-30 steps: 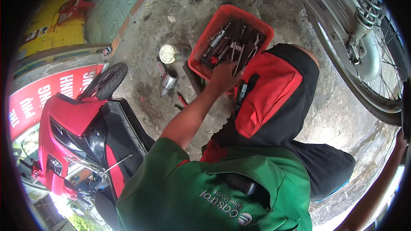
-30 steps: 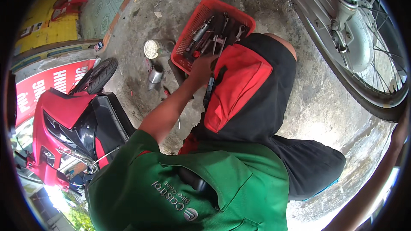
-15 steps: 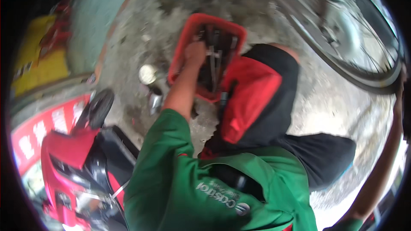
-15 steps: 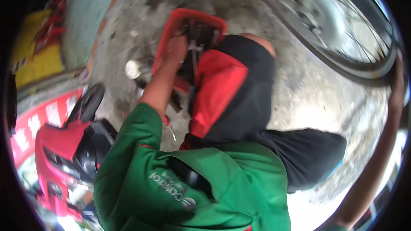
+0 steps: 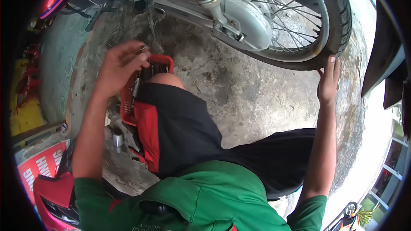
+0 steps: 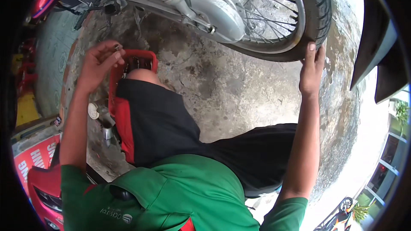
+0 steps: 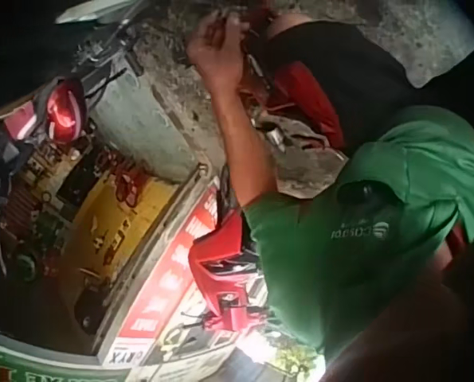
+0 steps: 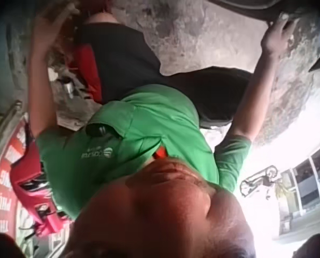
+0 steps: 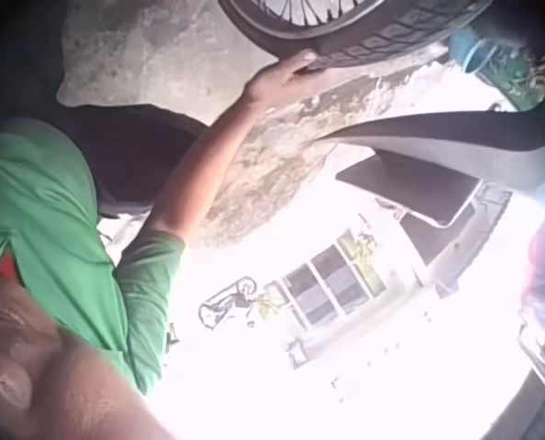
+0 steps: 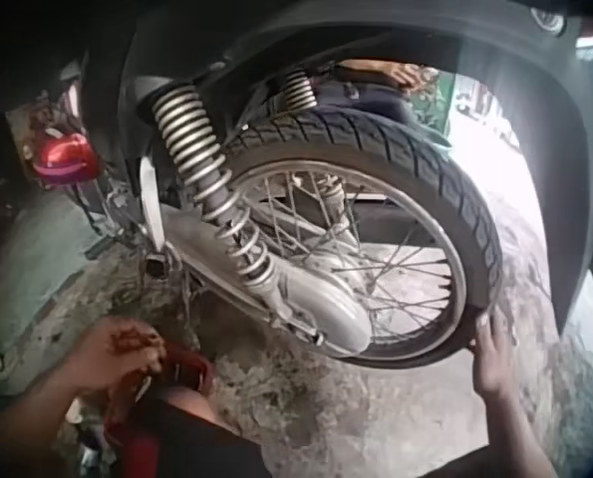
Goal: Repair or replace the inner tube of a motorcycle tire.
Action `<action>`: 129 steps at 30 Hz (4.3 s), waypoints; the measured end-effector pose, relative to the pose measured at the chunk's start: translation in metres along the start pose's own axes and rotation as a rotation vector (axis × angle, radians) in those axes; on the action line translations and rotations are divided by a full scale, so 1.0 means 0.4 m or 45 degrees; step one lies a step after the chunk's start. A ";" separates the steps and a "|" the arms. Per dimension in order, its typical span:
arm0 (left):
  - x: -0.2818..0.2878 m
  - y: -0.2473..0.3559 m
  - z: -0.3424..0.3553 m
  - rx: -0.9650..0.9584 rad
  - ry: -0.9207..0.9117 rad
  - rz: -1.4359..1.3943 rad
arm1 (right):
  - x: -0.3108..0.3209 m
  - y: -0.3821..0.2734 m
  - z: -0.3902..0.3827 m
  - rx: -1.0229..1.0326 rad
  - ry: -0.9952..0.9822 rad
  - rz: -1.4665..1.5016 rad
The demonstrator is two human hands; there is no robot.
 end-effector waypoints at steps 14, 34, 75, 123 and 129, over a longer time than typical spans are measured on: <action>-0.884 0.296 0.258 0.116 0.357 -1.296 | -0.044 0.069 0.005 0.130 -0.110 -0.069; -1.010 0.117 0.324 0.121 0.057 -1.164 | 0.021 0.143 -0.124 -0.251 -0.390 -0.422; -1.038 0.121 0.325 0.018 0.442 -0.873 | -0.010 0.156 -0.004 0.198 -0.142 -0.084; -1.013 0.166 0.308 -0.170 0.243 -1.188 | -0.013 0.134 0.010 -0.007 -0.293 -0.035; -1.007 0.149 0.318 0.026 0.301 -0.937 | -0.014 0.133 0.010 -0.041 -0.293 -0.002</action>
Point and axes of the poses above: each hand's wrist, its own z-axis towards the middle knuckle, its own x-axis out of the back of the hand, y = z × x, the point moved 8 cm from there along z, towards the middle knuckle, and after that the axes turned 3 degrees about y, right-handed, at the moved point
